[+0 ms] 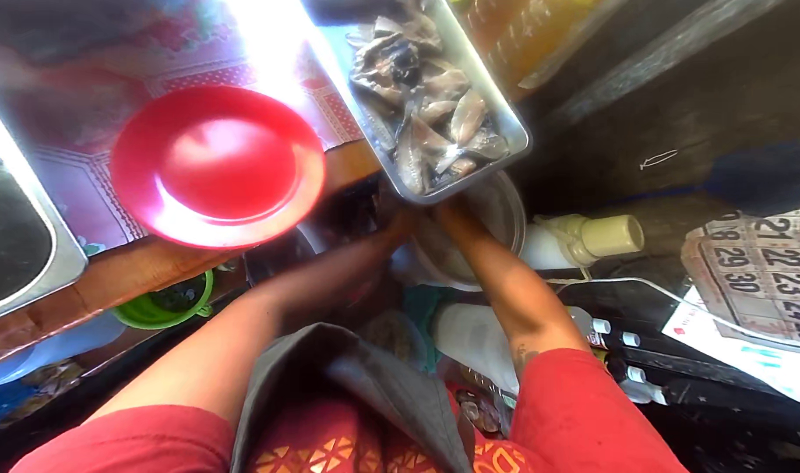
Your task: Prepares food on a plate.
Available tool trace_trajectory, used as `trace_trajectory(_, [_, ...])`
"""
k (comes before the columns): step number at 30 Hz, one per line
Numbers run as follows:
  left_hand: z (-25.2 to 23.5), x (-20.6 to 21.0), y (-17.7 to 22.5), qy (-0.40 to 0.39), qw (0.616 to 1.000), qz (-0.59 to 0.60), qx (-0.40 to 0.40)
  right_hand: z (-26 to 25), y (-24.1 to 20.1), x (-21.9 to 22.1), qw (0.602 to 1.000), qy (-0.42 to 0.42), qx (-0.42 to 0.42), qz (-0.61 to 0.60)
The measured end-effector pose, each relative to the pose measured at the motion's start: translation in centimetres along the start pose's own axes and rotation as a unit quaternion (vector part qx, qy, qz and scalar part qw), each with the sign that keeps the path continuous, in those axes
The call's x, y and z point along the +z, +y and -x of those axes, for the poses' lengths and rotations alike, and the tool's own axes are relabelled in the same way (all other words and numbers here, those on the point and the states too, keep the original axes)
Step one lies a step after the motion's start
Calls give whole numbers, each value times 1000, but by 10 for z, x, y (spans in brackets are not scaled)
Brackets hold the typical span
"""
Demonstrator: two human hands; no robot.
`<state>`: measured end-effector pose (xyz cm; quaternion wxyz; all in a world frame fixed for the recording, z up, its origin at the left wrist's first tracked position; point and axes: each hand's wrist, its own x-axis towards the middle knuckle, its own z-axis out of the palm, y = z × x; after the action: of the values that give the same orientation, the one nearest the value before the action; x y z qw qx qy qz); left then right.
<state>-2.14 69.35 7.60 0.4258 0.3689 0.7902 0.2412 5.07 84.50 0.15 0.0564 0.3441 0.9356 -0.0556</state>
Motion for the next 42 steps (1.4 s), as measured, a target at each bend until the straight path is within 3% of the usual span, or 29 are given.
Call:
trace_trajectory(2, [-46,45,-31,162,979,93,83,14,-2,-9,998,17,-65,7])
trace_trajectory(4, [-69,58,-41,216,966,113,87,30,0,-17,989,24,-143,-3])
trace_trajectory(6, [-70,57,-40,226,963,128,71,43,9,-17,981,-19,-181,-62])
trace_trajectory(10, [-68,56,-43,214,960,155,88,20,70,-25,969,-76,-94,-215])
trace_trajectory(13, [-67,54,-43,228,963,115,83,-4,102,-24,979,-46,-35,-194])
trace_trajectory(19, [-58,50,-40,212,969,83,96,-27,113,32,952,-63,11,-298])
trace_trajectory(26, [-49,41,-32,192,974,51,109,-30,101,33,895,-109,120,-415])
trace_trajectory(29, [-53,44,-35,203,968,79,128,-20,85,21,880,-104,112,-449])
trace_trajectory(33, [-57,50,-39,208,962,112,137,-8,70,8,913,-110,99,-381])
trace_trajectory(39, [-62,52,-40,171,972,117,114,33,48,-22,928,-115,-46,-352])
trace_trajectory(42, [-58,49,-40,153,975,111,113,30,64,-41,913,-149,-53,-377])
